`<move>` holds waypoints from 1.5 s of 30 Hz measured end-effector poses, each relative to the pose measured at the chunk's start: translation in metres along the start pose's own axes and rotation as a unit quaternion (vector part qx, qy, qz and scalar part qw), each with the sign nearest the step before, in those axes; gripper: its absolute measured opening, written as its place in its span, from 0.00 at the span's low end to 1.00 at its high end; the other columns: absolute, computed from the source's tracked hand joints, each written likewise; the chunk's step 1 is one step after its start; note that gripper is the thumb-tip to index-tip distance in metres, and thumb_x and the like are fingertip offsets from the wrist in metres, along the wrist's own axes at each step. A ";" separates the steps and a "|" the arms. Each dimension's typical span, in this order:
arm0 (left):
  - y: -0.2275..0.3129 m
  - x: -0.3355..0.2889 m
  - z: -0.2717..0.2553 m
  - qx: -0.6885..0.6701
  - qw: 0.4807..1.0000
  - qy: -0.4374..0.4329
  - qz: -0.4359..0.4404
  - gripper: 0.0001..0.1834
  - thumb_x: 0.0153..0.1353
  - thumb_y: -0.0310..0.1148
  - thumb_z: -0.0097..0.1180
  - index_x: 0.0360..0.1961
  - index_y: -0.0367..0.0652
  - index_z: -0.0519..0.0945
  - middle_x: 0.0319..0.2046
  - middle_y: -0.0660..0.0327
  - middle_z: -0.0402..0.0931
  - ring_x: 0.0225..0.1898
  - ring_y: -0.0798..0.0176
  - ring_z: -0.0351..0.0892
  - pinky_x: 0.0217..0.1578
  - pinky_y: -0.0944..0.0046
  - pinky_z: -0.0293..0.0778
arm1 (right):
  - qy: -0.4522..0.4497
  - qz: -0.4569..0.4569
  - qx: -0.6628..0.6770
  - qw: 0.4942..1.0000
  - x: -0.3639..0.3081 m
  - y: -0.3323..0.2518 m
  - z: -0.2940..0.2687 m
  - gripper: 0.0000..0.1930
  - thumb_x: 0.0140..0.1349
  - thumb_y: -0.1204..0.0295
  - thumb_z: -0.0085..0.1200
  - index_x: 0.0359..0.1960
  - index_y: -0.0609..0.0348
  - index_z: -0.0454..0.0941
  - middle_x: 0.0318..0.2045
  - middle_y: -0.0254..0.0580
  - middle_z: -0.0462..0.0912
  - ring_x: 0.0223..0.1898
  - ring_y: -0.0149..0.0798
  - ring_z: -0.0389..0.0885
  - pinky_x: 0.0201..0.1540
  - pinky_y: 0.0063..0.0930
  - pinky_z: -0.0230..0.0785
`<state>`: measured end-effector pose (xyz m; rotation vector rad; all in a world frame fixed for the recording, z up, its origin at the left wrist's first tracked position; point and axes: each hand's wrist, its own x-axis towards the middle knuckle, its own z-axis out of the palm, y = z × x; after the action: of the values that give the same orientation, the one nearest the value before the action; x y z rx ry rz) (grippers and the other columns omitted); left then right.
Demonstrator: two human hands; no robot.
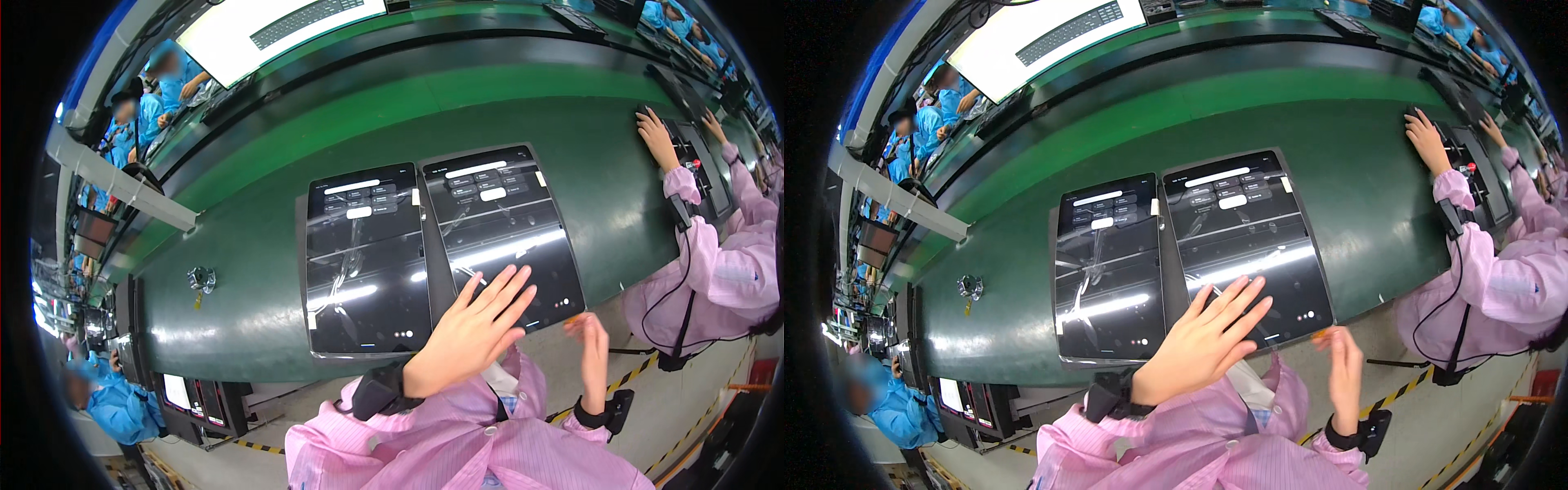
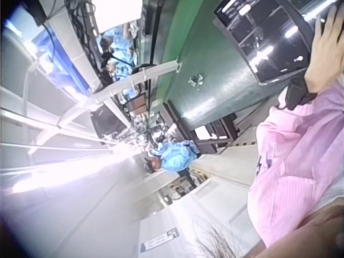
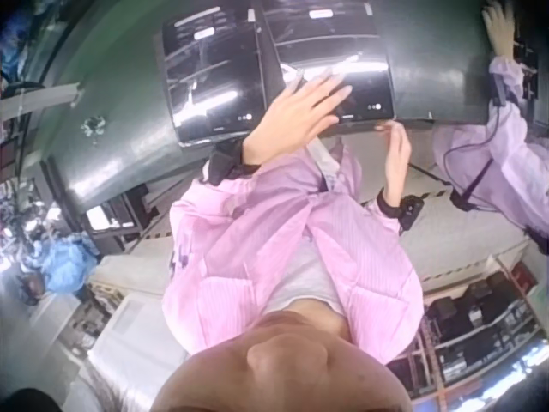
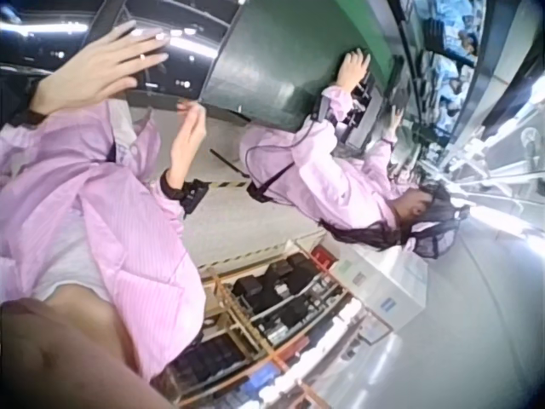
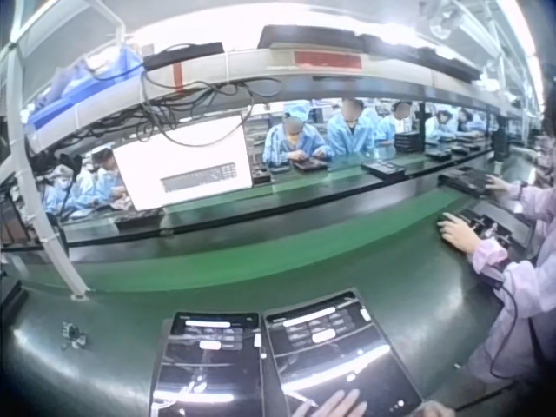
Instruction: Checking and testing electronic tablet components on an assembly line and moving them to a stack.
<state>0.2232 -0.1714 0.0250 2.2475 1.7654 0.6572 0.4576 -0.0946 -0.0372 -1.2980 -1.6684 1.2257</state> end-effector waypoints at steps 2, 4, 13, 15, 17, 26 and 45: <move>-0.004 0.004 0.014 0.004 1.000 -0.003 -0.005 0.32 0.60 0.38 0.51 0.65 0.44 0.59 0.67 0.56 0.51 0.67 0.53 0.51 0.62 0.46 0.51 | -0.083 0.016 0.129 0.988 -0.003 -0.005 0.012 0.19 0.70 0.62 0.36 0.34 0.65 0.74 0.27 0.36 0.78 0.29 0.28 0.72 0.33 0.21 0.60; -0.006 0.006 0.021 0.029 1.000 0.005 0.000 0.30 0.62 0.39 0.48 0.65 0.45 0.59 0.67 0.57 0.51 0.67 0.53 0.50 0.63 0.47 0.50 | -0.085 0.025 0.168 0.982 -0.003 0.002 0.017 0.19 0.70 0.60 0.37 0.31 0.62 0.74 0.26 0.35 0.77 0.29 0.27 0.72 0.32 0.20 0.58; -0.006 0.005 0.027 0.036 0.999 0.032 0.001 0.28 0.64 0.41 0.45 0.65 0.48 0.60 0.66 0.56 0.52 0.68 0.54 0.50 0.64 0.47 0.48 | -0.032 0.053 0.240 0.969 -0.053 0.053 0.018 0.17 0.68 0.59 0.43 0.31 0.62 0.73 0.25 0.33 0.74 0.25 0.24 0.68 0.30 0.18 0.59; -0.007 0.000 0.022 0.027 0.999 0.038 0.005 0.28 0.64 0.40 0.45 0.64 0.47 0.60 0.66 0.56 0.52 0.68 0.54 0.49 0.64 0.47 0.47 | -0.064 0.103 0.200 0.972 -0.065 0.046 0.022 0.16 0.69 0.63 0.42 0.43 0.63 0.76 0.27 0.33 0.77 0.25 0.22 0.68 0.29 0.16 0.60; -0.010 -0.007 0.011 -0.006 1.000 0.024 0.007 0.28 0.64 0.39 0.45 0.64 0.46 0.60 0.67 0.55 0.51 0.68 0.53 0.48 0.64 0.46 0.47 | -0.094 0.116 0.211 0.966 -0.075 0.010 0.039 0.14 0.68 0.66 0.42 0.43 0.62 0.77 0.27 0.33 0.76 0.26 0.23 0.69 0.30 0.16 0.61; -0.051 -0.069 -0.030 0.051 0.989 0.063 -0.125 0.24 0.65 0.34 0.43 0.62 0.42 0.63 0.65 0.53 0.56 0.67 0.52 0.51 0.65 0.50 0.47 | -0.440 -0.022 0.142 0.887 -0.060 -0.053 0.102 0.12 0.65 0.77 0.41 0.45 0.66 0.75 0.26 0.38 0.75 0.28 0.29 0.74 0.34 0.21 0.68; -0.059 -0.068 -0.023 0.063 0.988 0.106 -0.097 0.26 0.61 0.38 0.51 0.60 0.44 0.66 0.63 0.52 0.59 0.65 0.51 0.56 0.63 0.50 0.52 | -0.385 0.118 0.185 0.897 -0.093 -0.034 0.135 0.15 0.67 0.66 0.47 0.35 0.68 0.79 0.21 0.33 0.78 0.22 0.22 0.74 0.24 0.15 0.64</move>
<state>0.1484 -0.2241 0.0056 2.1124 2.1504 0.7894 0.3491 -0.2219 -0.0459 -0.8258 -1.6618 2.2913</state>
